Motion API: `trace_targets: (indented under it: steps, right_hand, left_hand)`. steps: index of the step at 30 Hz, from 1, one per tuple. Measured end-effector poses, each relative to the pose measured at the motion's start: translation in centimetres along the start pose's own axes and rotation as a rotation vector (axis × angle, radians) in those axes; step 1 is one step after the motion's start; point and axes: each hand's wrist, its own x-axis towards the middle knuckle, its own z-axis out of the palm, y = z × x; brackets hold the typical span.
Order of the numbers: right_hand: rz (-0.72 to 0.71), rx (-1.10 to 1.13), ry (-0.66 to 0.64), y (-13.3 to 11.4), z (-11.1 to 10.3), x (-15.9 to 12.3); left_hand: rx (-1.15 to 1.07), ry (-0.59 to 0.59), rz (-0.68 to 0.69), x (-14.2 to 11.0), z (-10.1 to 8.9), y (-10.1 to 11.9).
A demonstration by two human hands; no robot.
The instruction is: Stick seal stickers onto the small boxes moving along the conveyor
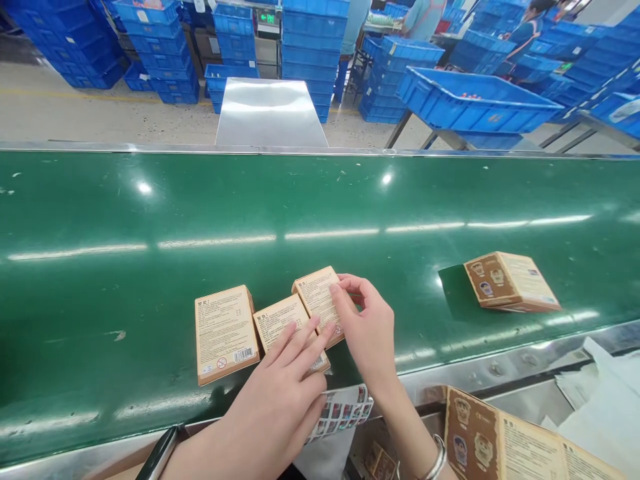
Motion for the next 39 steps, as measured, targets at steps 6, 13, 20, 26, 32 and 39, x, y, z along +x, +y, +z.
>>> trace_targets:
  steps: [6,13,20,26,32,39]
  right_hand:
    - [0.171,0.201,0.068,1.9,-0.7,2.7]
    - [-0.193,-0.202,0.025,-1.5,-6.2,-0.8]
    - [-0.846,-0.537,-0.303,-4.7,-8.4,-6.7]
    - [-1.031,-0.681,-0.303,-3.7,-7.0,-7.3]
    - [-1.066,-0.556,-0.293,-3.2,-6.8,-7.8]
    - [-0.333,-0.605,0.084,2.2,-7.2,-4.7]
  left_hand:
    - [-0.086,0.01,0.018,0.9,0.2,0.0]
    - [-0.543,-0.054,-0.15,0.1,-3.6,0.1]
    - [-0.626,-0.193,-0.358,-0.9,-6.2,0.3]
    - [-0.796,-0.244,-0.426,-1.0,-6.5,0.0]
    - [-0.912,-0.274,-0.637,-1.5,-6.3,-0.8]
    - [-0.656,-0.452,-0.578,-4.1,-7.4,-1.4]
